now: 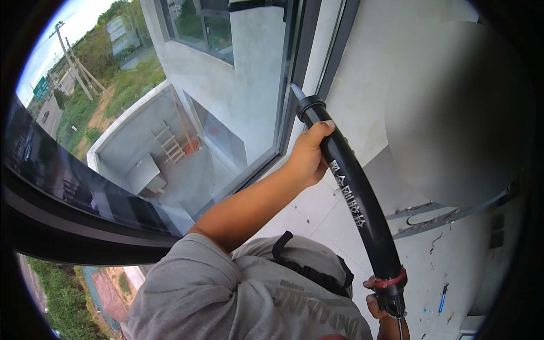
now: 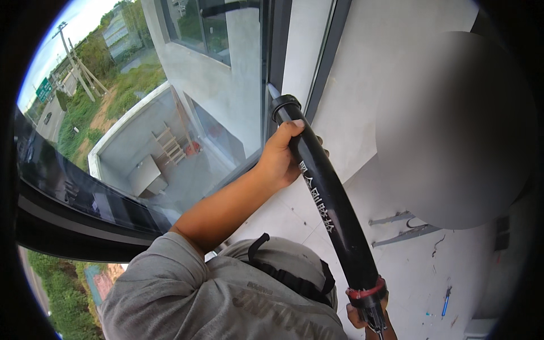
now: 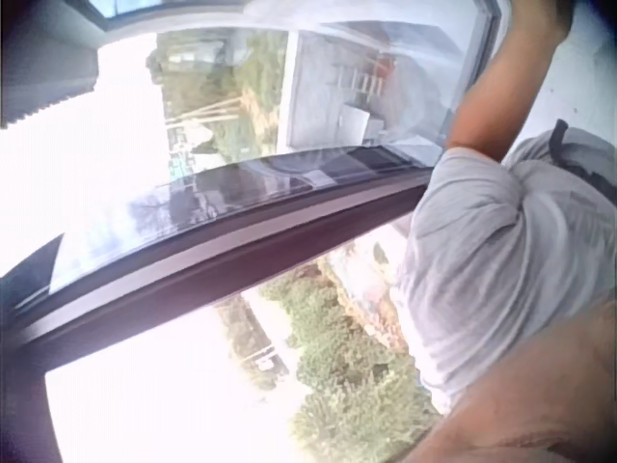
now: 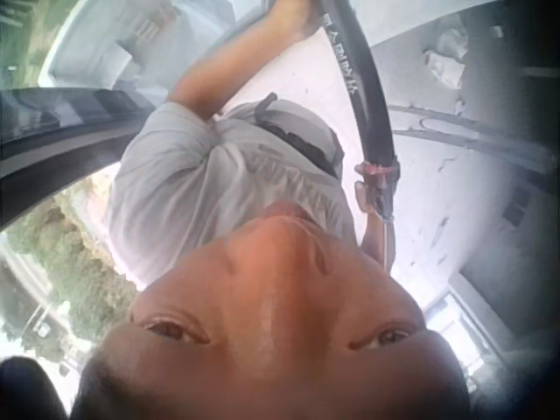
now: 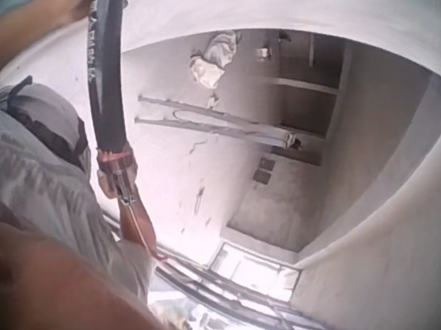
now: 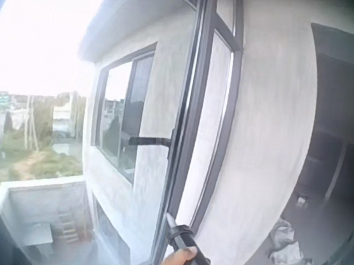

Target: The person uses a caulking gun to apply sealant along the seams of a large window frame. They move around the frame, applying sealant to vertical and horizontal joints, and briefly wipe the nozzle with a cloth.

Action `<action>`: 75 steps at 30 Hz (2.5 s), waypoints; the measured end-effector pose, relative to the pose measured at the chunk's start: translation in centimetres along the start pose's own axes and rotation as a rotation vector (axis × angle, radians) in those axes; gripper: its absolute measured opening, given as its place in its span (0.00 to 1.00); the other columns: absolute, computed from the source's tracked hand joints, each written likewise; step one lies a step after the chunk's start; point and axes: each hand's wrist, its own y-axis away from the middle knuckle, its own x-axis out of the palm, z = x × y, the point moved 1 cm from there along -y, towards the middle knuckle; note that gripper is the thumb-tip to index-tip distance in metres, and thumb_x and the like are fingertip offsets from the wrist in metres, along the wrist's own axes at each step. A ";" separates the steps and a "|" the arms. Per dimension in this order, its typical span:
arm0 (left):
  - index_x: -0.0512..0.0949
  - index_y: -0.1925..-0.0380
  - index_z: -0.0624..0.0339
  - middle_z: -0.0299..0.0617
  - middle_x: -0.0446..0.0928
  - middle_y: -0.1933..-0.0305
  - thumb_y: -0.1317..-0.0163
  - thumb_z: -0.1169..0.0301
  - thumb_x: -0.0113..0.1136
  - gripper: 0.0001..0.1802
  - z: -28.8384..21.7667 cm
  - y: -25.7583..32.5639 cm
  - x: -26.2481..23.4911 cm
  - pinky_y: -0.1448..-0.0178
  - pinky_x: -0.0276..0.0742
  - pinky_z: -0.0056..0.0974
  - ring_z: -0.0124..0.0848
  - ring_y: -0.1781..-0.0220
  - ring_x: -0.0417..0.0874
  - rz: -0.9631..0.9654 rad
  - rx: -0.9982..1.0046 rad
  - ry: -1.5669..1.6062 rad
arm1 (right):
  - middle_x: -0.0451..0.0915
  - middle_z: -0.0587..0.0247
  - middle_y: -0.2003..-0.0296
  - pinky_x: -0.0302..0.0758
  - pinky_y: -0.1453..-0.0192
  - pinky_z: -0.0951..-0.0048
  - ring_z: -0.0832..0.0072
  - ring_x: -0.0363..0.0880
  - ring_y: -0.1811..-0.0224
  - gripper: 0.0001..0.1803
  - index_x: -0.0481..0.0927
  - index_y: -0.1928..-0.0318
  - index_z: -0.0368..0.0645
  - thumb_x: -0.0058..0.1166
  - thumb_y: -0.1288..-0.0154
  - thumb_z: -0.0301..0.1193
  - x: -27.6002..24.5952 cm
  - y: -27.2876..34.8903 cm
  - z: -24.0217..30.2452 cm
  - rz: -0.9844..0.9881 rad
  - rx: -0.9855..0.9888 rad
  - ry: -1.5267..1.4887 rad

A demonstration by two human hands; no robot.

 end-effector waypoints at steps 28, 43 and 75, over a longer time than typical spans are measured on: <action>0.66 0.51 0.69 0.52 0.76 0.63 0.36 0.59 0.65 0.26 12.4 -1.1 -15.7 0.49 0.86 0.57 0.53 0.60 0.86 -0.603 -0.326 -0.050 | 0.84 0.51 0.60 0.81 0.57 0.65 0.62 0.85 0.64 0.35 0.77 0.41 0.31 0.74 0.47 0.34 3.9 -1.5 -8.2 0.161 0.237 -0.579; 0.67 0.49 0.68 0.53 0.77 0.60 0.35 0.55 0.64 0.28 13.0 -0.7 -14.6 0.41 0.81 0.59 0.53 0.54 0.86 -0.466 -0.391 0.126 | 0.85 0.33 0.56 0.87 0.59 0.61 0.53 0.89 0.62 0.48 0.74 0.37 0.22 0.81 0.51 0.43 -0.8 -1.8 -8.8 0.350 0.216 -0.902; 0.75 0.56 0.63 0.50 0.82 0.53 0.38 0.71 0.66 0.14 21.3 17.1 -10.0 0.30 0.75 0.55 0.47 0.43 0.83 -1.096 0.715 0.107 | 0.78 0.61 0.78 0.72 0.85 0.73 0.75 0.76 0.87 0.21 0.76 0.54 0.36 0.63 0.30 0.44 4.0 -33.5 -23.6 0.907 0.519 -0.103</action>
